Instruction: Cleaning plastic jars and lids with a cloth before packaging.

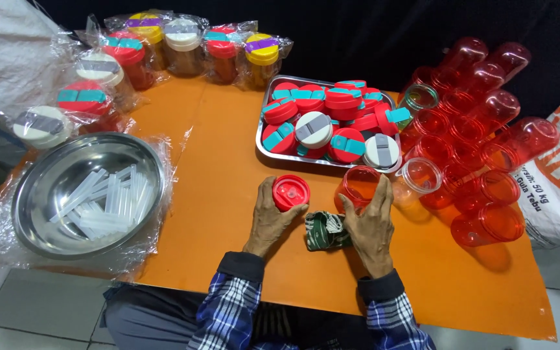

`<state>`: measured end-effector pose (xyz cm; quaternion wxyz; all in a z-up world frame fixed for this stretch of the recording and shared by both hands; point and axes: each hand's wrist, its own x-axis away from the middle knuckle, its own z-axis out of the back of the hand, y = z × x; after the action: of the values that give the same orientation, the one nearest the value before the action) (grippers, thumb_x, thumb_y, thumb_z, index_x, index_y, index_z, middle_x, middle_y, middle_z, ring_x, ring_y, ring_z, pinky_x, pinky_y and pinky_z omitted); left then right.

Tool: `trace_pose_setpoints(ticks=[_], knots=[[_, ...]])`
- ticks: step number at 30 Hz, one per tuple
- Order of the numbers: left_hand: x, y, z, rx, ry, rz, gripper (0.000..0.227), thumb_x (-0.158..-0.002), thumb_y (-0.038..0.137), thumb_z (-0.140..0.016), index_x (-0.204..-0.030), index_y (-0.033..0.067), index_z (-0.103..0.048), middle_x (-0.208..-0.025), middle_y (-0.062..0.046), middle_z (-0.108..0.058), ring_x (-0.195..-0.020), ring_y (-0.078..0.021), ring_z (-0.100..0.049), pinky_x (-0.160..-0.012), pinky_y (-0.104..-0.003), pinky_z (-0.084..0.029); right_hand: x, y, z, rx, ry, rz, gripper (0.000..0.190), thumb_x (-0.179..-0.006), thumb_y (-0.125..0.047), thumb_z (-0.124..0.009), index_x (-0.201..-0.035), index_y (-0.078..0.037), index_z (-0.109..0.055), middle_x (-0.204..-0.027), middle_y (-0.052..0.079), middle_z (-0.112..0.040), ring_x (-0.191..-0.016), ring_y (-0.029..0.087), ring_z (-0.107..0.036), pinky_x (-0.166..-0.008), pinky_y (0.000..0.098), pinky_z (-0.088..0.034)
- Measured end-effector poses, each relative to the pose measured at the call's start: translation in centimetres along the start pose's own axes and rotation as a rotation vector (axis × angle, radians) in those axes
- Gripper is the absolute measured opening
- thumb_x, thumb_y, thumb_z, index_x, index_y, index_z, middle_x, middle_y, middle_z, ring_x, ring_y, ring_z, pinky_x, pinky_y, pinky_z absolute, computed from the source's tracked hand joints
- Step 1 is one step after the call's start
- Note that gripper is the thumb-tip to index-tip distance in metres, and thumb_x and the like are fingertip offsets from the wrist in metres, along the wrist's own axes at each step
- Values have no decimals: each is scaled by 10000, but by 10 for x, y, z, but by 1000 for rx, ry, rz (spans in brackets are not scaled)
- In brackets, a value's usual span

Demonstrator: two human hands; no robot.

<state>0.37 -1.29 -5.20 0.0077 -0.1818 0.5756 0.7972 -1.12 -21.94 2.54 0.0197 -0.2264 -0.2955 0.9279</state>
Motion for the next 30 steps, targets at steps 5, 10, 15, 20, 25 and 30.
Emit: trace_pose_setpoints(ticks=[5, 10, 15, 20, 25, 30], knots=[[0, 5, 2, -15, -40, -36, 841, -698, 356, -940, -1359, 47, -521, -1309, -228, -550, -1260, -467, -563, -1045, -558, -489, 8, -9, 7, 46, 44, 41, 866, -932, -478, -706, -1546, 14, -344, -1438, 333, -447, -1151, 573, -600, -795, 679, -577], [-1, -6, -2, -37, -56, -32, 862, -717, 359, -924, -1384, 13, -501, -1329, -278, -540, -1272, -498, -541, -1047, -592, -477, 10, 3, -4, 99, 115, 85, 816, -949, -467, -704, -1527, 19, -394, -1420, 309, -481, -1150, 537, -618, -774, 641, -598], [-5, -14, -11, -130, -62, -84, 871, -702, 453, -914, -1384, 70, -529, -1307, -223, -581, -1257, -454, -566, -1054, -577, -471, 16, 9, -7, 72, 156, 95, 805, -955, -457, -706, -1515, 36, -402, -1383, 324, -495, -1164, 548, -607, -773, 638, -598], [-5, -13, -11, -214, -115, -56, 884, -772, 511, -824, -1418, 59, -426, -1350, -163, -552, -1236, -350, -539, -922, -437, -537, 41, 7, -6, 303, 354, 329, 739, -1032, -465, -562, -1451, 131, -435, -1406, 347, -506, -1262, 477, -593, -904, 489, -624], [-5, -14, -13, -243, -102, -87, 890, -774, 497, -835, -1422, 33, -440, -1364, -175, -554, -1257, -360, -533, -942, -443, -532, 72, -2, -25, 95, 227, 631, 630, -968, -384, -689, -1388, 56, -526, -1321, 255, -592, -1222, 391, -599, -1034, 461, -566], [-4, -9, -8, -205, -160, -70, 825, -821, 435, -802, -1445, 46, -426, -1420, -171, -520, -1309, -373, -486, -987, -475, -500, 84, -14, -37, 210, -151, 637, 430, -985, -431, -637, -1151, -34, -630, -1113, 154, -655, -1015, 305, -651, -897, 392, -551]])
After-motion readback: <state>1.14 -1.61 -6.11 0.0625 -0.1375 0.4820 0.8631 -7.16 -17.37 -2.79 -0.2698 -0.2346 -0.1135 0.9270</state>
